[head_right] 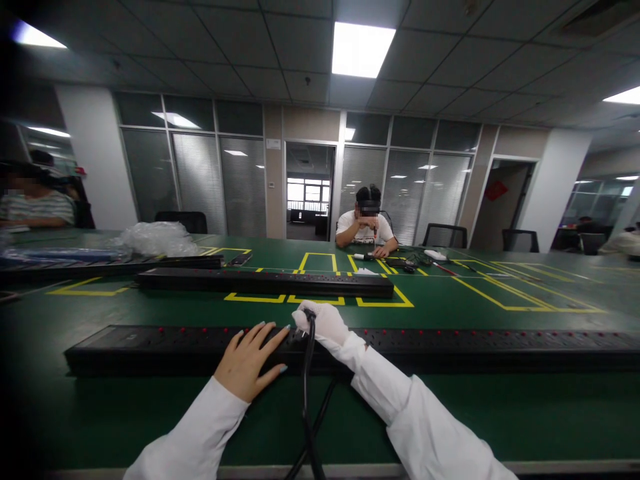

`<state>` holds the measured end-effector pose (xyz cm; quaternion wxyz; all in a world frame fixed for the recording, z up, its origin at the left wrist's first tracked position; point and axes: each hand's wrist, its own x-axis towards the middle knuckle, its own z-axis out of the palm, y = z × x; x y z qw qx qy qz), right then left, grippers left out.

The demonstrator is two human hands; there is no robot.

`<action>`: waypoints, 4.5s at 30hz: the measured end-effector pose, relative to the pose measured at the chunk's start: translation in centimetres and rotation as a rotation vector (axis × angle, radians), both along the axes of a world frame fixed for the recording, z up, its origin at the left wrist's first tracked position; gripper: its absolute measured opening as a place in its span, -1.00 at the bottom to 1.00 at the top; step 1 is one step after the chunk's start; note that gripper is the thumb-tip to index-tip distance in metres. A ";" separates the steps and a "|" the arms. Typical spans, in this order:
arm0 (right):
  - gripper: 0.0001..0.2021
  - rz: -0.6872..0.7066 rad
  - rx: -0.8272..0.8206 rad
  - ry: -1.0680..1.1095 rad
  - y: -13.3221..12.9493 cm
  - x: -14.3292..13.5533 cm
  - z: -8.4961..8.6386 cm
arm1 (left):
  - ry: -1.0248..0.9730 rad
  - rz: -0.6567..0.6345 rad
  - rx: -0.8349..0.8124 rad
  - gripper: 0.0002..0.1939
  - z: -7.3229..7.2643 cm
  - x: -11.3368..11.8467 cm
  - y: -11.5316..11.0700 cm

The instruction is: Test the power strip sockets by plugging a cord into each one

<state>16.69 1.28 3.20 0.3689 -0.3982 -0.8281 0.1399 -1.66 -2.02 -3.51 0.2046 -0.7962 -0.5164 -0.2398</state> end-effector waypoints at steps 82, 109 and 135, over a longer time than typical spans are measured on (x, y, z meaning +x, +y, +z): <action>-0.66 -0.512 0.428 -0.562 -3.0 -0.2 -1.1 | 0.005 -0.074 -0.046 -0.43 1.2 0.3 -0.8; -0.69 -0.394 0.343 -0.561 -3.0 -4.6 -0.4 | -0.023 -0.022 0.031 -0.47 -0.4 -0.5 0.0; -0.72 -0.391 0.308 -0.560 -2.6 -4.5 -0.5 | -0.041 -0.011 0.006 -0.49 -0.4 -0.4 0.0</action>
